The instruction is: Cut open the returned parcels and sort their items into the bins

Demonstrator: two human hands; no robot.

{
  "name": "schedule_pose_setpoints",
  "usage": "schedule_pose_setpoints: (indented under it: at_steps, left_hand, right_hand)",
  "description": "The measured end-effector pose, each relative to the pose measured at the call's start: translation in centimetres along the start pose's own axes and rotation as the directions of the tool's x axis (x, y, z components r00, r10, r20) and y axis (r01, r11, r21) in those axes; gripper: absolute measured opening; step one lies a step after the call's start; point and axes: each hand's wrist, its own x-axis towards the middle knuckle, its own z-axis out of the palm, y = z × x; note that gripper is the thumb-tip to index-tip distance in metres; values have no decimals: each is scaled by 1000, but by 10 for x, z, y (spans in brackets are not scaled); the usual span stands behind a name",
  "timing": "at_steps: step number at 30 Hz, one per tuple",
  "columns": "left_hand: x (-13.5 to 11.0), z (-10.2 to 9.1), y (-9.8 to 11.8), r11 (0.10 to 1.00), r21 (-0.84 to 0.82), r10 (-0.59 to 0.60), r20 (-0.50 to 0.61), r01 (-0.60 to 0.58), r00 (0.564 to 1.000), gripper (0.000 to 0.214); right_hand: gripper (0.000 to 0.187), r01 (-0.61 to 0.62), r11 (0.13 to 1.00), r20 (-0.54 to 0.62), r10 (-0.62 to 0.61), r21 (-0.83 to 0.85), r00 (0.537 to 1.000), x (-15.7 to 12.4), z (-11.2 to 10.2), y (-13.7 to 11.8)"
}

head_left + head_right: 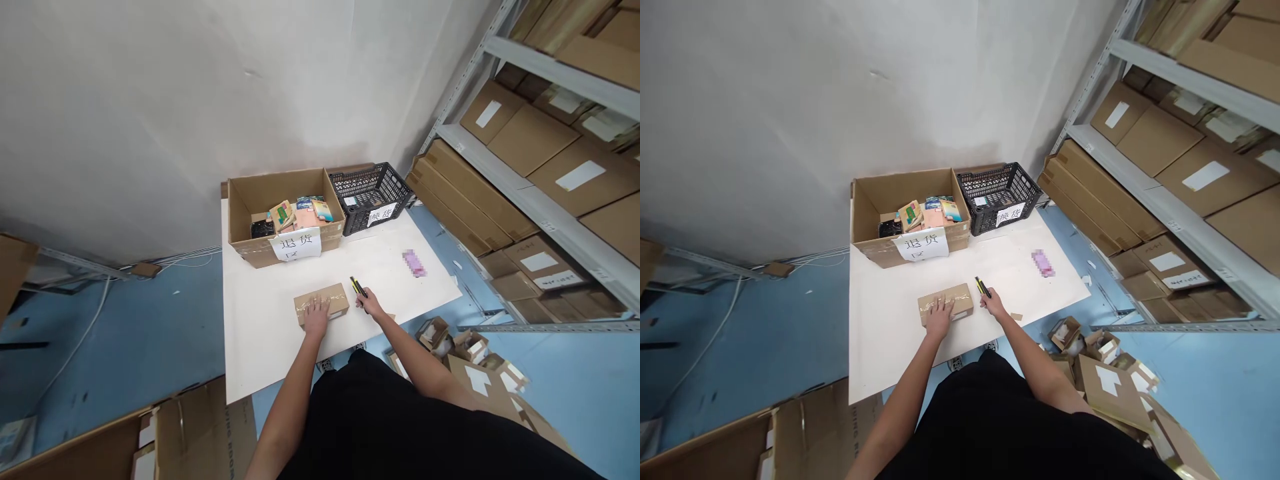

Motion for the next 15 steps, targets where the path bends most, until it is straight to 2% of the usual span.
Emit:
schedule_pose_setpoints:
  at_steps: [4, 9, 15]
  left_hand:
    - [-2, 14, 1, 1000, 3, -2, -51, 2, 999, 65]
    - [-7, 19, 4, 1000, 13, -4, -101, 6, 995, 66]
    - [-6, 19, 4, 1000, -13, 4, -107, -6, 994, 68]
  right_hand:
    - [31, -106, 989, 78, 115, -106, 990, -11, -12, 4]
    - [36, -120, 950, 185, 179, -289, 966, -9, -3, -9]
    - [40, -143, 915, 143, 210, -377, 967, -6, 0, -17]
